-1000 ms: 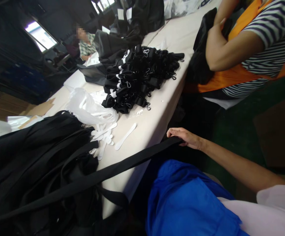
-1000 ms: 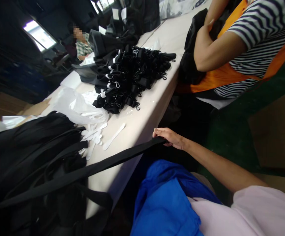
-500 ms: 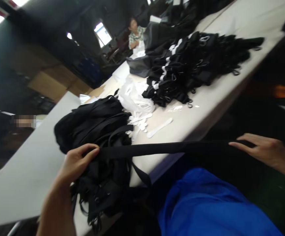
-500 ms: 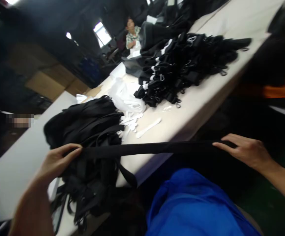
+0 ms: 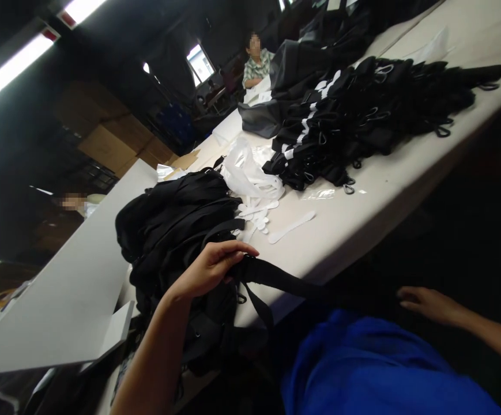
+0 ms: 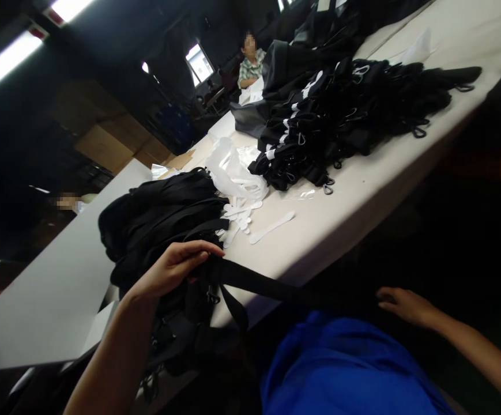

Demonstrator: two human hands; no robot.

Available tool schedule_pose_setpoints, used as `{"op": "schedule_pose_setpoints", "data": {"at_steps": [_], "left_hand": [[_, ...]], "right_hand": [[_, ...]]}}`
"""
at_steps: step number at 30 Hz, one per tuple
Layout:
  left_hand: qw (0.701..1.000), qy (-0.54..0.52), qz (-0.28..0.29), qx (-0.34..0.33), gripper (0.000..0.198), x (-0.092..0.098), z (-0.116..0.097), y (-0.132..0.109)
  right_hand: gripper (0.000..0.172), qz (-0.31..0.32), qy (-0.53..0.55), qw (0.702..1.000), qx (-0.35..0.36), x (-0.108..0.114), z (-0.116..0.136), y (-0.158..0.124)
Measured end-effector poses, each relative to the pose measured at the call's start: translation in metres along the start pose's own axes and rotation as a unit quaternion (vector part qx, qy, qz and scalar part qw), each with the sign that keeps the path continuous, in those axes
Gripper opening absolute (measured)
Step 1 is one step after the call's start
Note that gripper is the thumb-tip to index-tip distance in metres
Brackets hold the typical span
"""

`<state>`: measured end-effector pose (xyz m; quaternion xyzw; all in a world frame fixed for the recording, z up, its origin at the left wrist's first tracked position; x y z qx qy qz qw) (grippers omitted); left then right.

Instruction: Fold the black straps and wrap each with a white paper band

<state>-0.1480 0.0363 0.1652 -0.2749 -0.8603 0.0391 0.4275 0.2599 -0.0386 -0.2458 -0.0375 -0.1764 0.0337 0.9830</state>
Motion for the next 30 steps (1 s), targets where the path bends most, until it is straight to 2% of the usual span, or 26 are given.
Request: {"op": "schedule_pose_setpoints", "data": {"at_steps": [2, 4, 6, 8, 9, 11, 13, 16, 20, 21, 23, 25, 27, 28, 30], "left_hand": [[0.999, 0.023, 0.004, -0.023, 0.032, -0.005, -0.01, 0.002], [0.995, 0.068, 0.013, -0.069, 0.029, -0.01, -0.023, 0.001], [0.985, 0.117, 0.023, -0.125, 0.027, -0.016, -0.037, 0.001], [0.973, 0.155, 0.017, -0.171, 0.026, -0.022, -0.046, 0.0], [0.966, 0.175, 0.006, -0.188, 0.026, -0.025, -0.049, 0.0], [0.949, 0.224, -0.025, -0.22, 0.028, -0.031, -0.05, -0.001], [0.922, 0.279, -0.058, -0.262, 0.033, -0.037, -0.046, -0.004], [0.874, 0.345, -0.113, -0.323, 0.043, -0.045, -0.039, -0.012], [0.813, 0.396, -0.18, -0.387, 0.053, -0.051, -0.034, -0.027], [0.797, 0.407, -0.192, -0.403, 0.052, -0.053, -0.035, -0.031], [0.762, 0.429, -0.212, -0.437, 0.046, -0.059, -0.037, -0.035], [0.725, 0.436, -0.241, -0.476, 0.04, -0.071, -0.039, -0.035], [0.707, 0.414, -0.267, -0.508, 0.036, -0.089, -0.039, -0.029], [0.706, 0.393, -0.268, -0.525, 0.036, -0.1, -0.038, -0.024], [0.726, 0.35, -0.224, -0.548, 0.037, -0.128, -0.034, -0.012]], "right_hand": [[0.027, 0.035, 0.024, 0.999, 0.0, -0.019, 0.055, 0.003], [0.041, 0.091, 0.092, 0.991, 0.027, -0.034, 0.122, 0.006], [0.047, 0.172, 0.182, 0.964, 0.093, -0.045, 0.186, 0.011], [0.058, 0.247, 0.267, 0.921, 0.143, -0.052, 0.233, 0.017], [0.058, 0.299, 0.289, 0.9, 0.13, -0.055, 0.248, 0.021], [0.052, 0.383, 0.312, 0.865, 0.088, -0.059, 0.26, 0.03], [0.043, 0.394, 0.308, 0.864, 0.054, -0.058, 0.257, 0.037], [0.038, 0.299, 0.265, 0.914, 0.066, -0.04, 0.249, 0.042], [0.03, 0.218, 0.119, 0.96, 0.127, -0.005, 0.254, 0.031], [0.025, 0.185, 0.083, 0.968, 0.146, 0.003, 0.257, 0.027], [0.016, 0.066, 0.033, 0.978, 0.196, 0.016, 0.264, 0.018], [0.019, -0.091, 0.004, 0.964, 0.248, 0.028, 0.272, 0.01], [0.021, -0.228, -0.014, 0.931, 0.286, 0.04, 0.283, 0.001], [0.021, -0.273, -0.014, 0.916, 0.294, 0.046, 0.289, -0.003], [0.02, -0.327, 0.007, 0.897, 0.297, 0.056, 0.302, -0.012]]}}
Point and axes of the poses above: each hand's wrist, its own y-axis towards the middle knuckle, its own x-axis out of the back of the hand, z = x × y, the point moved 1 cm from there along y, towards the middle knuckle, and after that the axes turned 7 degrees about y, right-handed, at the moved point
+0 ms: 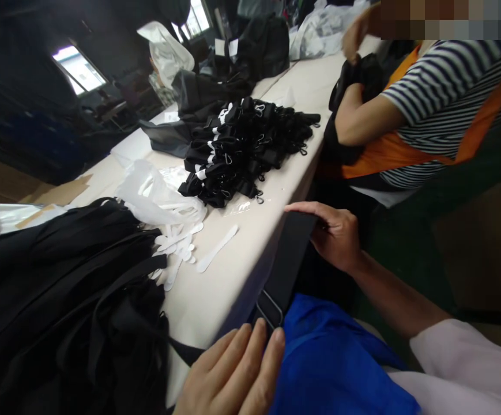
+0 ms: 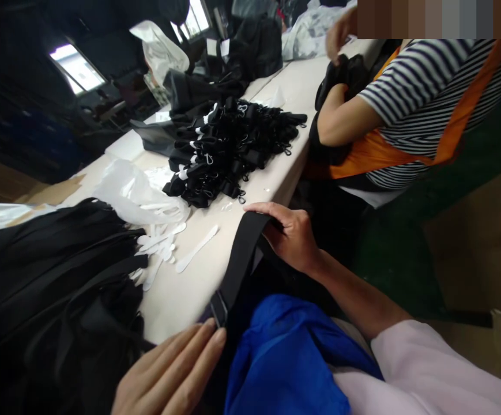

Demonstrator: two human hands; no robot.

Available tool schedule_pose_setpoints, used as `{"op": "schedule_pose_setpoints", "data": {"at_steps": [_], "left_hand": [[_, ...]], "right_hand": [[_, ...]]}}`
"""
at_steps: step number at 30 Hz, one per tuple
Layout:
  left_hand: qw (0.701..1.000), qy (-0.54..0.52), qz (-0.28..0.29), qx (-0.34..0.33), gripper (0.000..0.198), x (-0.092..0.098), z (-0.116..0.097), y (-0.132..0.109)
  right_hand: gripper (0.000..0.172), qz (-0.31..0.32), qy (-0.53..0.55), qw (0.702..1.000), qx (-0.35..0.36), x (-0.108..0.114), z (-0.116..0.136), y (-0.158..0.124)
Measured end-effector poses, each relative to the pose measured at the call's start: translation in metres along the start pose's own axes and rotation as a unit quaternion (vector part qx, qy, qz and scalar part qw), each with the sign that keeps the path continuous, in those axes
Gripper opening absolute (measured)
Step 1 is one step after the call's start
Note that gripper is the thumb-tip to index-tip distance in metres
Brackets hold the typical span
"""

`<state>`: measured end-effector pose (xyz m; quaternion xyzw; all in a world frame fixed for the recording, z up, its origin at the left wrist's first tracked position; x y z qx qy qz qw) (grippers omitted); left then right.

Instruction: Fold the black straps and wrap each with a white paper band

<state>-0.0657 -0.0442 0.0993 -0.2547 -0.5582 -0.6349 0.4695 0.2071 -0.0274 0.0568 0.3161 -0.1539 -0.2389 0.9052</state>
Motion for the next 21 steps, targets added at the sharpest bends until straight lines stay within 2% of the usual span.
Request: {"op": "schedule_pose_setpoints", "data": {"at_steps": [2, 3, 6, 8, 10, 12, 14, 17, 21], "left_hand": [[0.995, -0.09, 0.039, 0.032, 0.038, -0.031, -0.011, 0.0], [0.987, -0.136, 0.055, 0.072, 0.038, -0.045, -0.015, -0.001], [0.931, -0.269, 0.076, 0.236, 0.039, -0.075, -0.018, 0.0], [0.871, -0.358, 0.059, 0.331, 0.041, -0.08, -0.011, 0.008], [0.801, -0.456, 0.036, 0.387, 0.04, -0.075, 0.002, 0.022], [0.742, -0.545, 0.012, 0.39, 0.037, -0.066, 0.016, 0.04], [0.712, -0.592, -0.002, 0.378, 0.034, -0.059, 0.028, 0.056], [0.716, -0.585, -0.016, 0.382, 0.03, -0.058, 0.038, 0.071], [0.787, -0.463, -0.088, 0.399, 0.045, -0.063, 0.035, 0.078]], "right_hand": [[0.017, -0.03, 0.031, 0.999, -0.006, 0.007, 0.015, 0.005], [0.017, -0.03, 0.049, 0.998, -0.002, 0.009, 0.021, 0.007], [0.019, 0.027, 0.082, 0.995, 0.045, 0.01, 0.036, 0.009], [0.021, 0.095, 0.095, 0.987, 0.093, 0.005, 0.039, 0.012], [0.02, 0.156, 0.107, 0.973, 0.135, -0.002, 0.039, 0.016], [0.018, 0.198, 0.108, 0.96, 0.167, -0.011, 0.037, 0.022], [0.017, 0.215, 0.089, 0.951, 0.202, -0.018, 0.034, 0.028], [0.019, 0.198, 0.034, 0.941, 0.274, -0.024, 0.028, 0.033], [0.028, 0.141, -0.063, 0.92, 0.361, -0.022, 0.021, 0.037]]}}
Point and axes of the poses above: each hand's wrist, its own y-axis towards the middle knuckle, its own x-axis out of the back of the hand, z = x × y, the point moved 1 cm from there along y, towards the middle knuckle, and after that the axes turned 7 degrees about y, right-handed, at the moved point
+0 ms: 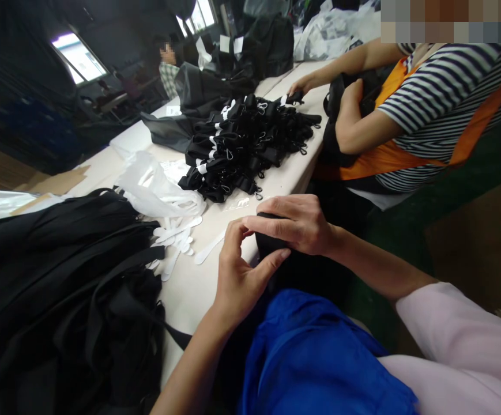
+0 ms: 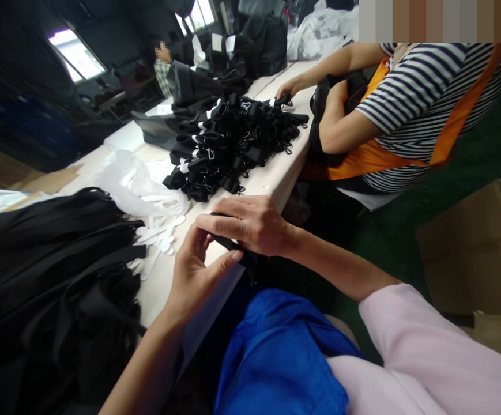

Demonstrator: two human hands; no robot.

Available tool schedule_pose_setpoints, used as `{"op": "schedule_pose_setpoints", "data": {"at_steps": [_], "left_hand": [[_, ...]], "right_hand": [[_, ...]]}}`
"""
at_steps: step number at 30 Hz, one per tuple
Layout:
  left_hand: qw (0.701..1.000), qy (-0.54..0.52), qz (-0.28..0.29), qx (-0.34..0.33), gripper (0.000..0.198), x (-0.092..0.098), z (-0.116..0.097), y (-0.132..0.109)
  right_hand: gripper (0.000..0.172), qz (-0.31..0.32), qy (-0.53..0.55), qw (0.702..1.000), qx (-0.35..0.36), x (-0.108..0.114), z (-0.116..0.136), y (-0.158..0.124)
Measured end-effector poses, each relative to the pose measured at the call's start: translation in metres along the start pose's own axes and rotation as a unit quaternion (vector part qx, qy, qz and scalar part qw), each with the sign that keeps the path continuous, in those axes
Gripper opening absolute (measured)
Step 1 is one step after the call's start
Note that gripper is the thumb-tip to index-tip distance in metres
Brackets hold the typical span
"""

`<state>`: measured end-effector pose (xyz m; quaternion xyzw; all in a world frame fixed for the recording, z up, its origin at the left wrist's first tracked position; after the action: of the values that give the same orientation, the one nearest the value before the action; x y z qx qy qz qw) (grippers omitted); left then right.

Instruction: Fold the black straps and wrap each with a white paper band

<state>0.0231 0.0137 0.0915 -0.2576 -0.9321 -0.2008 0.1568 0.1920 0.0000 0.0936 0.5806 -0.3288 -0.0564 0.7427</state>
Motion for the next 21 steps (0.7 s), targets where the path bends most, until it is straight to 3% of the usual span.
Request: {"op": "schedule_pose_setpoints", "data": {"at_steps": [3, 6, 9, 12, 16, 19, 21], "left_hand": [[0.997, 0.055, -0.057, -0.015, 0.04, -0.003, -0.006, -0.002], [0.999, 0.011, -0.032, 0.033, 0.033, 0.002, -0.014, -0.002], [0.991, -0.099, 0.034, 0.085, 0.018, 0.011, -0.018, -0.001], [0.975, -0.184, 0.079, 0.094, 0.013, 0.019, -0.016, -0.003], [0.966, -0.212, 0.114, 0.098, 0.014, 0.019, -0.006, -0.009], [0.966, -0.206, 0.119, 0.103, 0.015, 0.017, 0.004, -0.011], [0.972, -0.181, 0.11, 0.104, 0.018, 0.017, 0.009, -0.012]], "right_hand": [[0.026, -0.001, -0.059, 0.997, 0.046, 0.005, -0.003, 0.002], [0.026, -0.013, -0.03, 0.998, 0.058, 0.01, -0.004, 0.012], [0.025, -0.049, 0.039, 0.998, -0.003, 0.012, -0.005, 0.023], [0.019, -0.07, 0.116, 0.986, -0.099, 0.011, -0.004, 0.031], [0.016, -0.074, 0.284, 0.927, -0.232, 0.011, 0.008, 0.039], [0.019, -0.09, 0.396, 0.871, -0.277, 0.014, 0.02, 0.047], [0.02, -0.097, 0.428, 0.85, -0.293, 0.016, 0.028, 0.053]]}}
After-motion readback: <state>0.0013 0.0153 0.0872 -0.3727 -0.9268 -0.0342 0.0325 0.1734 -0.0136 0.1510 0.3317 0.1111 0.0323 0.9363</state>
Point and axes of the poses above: each hand's wrist, its own y-axis towards the middle knuckle, its own x-axis out of the back of the hand, z = x × y, the point moved 1 cm from there along y, towards the middle knuckle, and after that the axes turned 7 degrees about y, right-handed, at the moved point
